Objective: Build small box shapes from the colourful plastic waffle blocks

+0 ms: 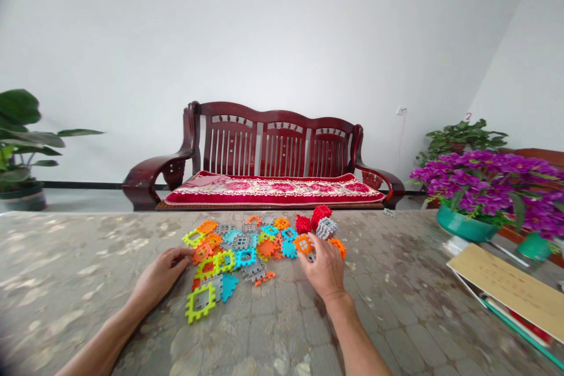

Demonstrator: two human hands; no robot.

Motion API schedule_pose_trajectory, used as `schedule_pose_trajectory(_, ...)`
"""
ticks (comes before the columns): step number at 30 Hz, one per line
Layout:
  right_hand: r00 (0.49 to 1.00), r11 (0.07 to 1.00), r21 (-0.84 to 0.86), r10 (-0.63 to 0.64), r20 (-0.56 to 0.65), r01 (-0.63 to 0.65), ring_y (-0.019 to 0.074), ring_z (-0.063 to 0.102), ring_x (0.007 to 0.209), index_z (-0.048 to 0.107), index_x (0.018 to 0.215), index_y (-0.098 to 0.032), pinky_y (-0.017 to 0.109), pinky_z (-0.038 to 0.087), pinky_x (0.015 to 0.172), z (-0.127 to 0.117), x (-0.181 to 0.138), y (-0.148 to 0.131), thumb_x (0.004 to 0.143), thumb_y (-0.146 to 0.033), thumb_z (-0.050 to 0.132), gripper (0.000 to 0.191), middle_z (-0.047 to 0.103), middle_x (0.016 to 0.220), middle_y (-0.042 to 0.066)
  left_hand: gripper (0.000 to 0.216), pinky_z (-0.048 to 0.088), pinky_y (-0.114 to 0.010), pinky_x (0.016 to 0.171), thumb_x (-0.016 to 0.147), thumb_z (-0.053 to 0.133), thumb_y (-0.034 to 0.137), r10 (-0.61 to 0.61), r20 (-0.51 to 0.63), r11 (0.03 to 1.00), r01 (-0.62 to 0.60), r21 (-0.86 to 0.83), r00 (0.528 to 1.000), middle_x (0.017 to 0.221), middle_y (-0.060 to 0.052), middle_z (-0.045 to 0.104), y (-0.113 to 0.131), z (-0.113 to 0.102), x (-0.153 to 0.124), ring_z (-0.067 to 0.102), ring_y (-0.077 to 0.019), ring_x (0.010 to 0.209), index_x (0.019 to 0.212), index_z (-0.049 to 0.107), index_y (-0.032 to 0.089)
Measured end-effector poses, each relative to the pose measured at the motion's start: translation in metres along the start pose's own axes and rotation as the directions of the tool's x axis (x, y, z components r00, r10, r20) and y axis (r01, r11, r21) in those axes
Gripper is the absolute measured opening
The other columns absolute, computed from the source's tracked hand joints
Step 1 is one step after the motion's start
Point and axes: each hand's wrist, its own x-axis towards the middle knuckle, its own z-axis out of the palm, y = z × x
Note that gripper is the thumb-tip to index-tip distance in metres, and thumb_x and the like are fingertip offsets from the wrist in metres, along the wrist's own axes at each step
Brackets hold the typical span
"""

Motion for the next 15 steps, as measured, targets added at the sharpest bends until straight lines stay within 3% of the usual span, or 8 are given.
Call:
schedule_pose_trajectory(4, 0.989, 0.980, -0.144, 0.132, -0.069, -0.141, 0.0243, 0.064, 0.091, 0.062, 0.120, -0.019, 0.035, 0.045, 0.083, -0.013, 0.006, 0.034, 0.081, -0.043, 0.060, 0.046, 0.072, 0.105, 0.009, 0.032, 0.047, -0.027, 0.091, 0.082, 0.045, 0.036, -0.007, 0.002, 1.000, 0.007, 0.001, 1.000, 0.111, -0.003, 0.071, 0.001, 0.000, 0.000, 0.066, -0.0191, 0.101, 0.097, 0.072, 0.025)
schedule_pose_trajectory(7, 0.971, 0.947, -0.215, 0.234, -0.051, -0.239, 0.0245, 0.063, 0.091, 0.060, 0.123, -0.020, 0.035, 0.043, 0.082, -0.024, 0.008, 0.053, 0.080, -0.043, 0.060, 0.048, 0.073, 0.105, 0.007, 0.032, 0.046, -0.027, 0.092, 0.082, 0.045, 0.036, 0.001, -0.003, 1.000, -0.001, -0.005, 1.000, 0.112, -0.002, 0.071, -0.001, 0.001, 0.001, 0.066, -0.0192, 0.102, 0.098, 0.071, 0.026)
schedule_pose_trajectory(15, 0.944, 0.896, -0.342, 0.324, 0.067, -0.283, 0.0258, 0.061, 0.097, 0.056, 0.129, -0.022, 0.037, 0.040, 0.083, -0.030, 0.006, 0.062, 0.081, -0.040, 0.059, 0.052, 0.072, 0.111, 0.006, 0.031, 0.046, -0.028, 0.092, 0.081, 0.047, 0.035, 0.004, -0.004, 1.000, -0.004, -0.013, 1.000, 0.111, -0.002, 0.072, -0.002, 0.001, 0.001, 0.066, -0.0199, 0.102, 0.097, 0.072, 0.026)
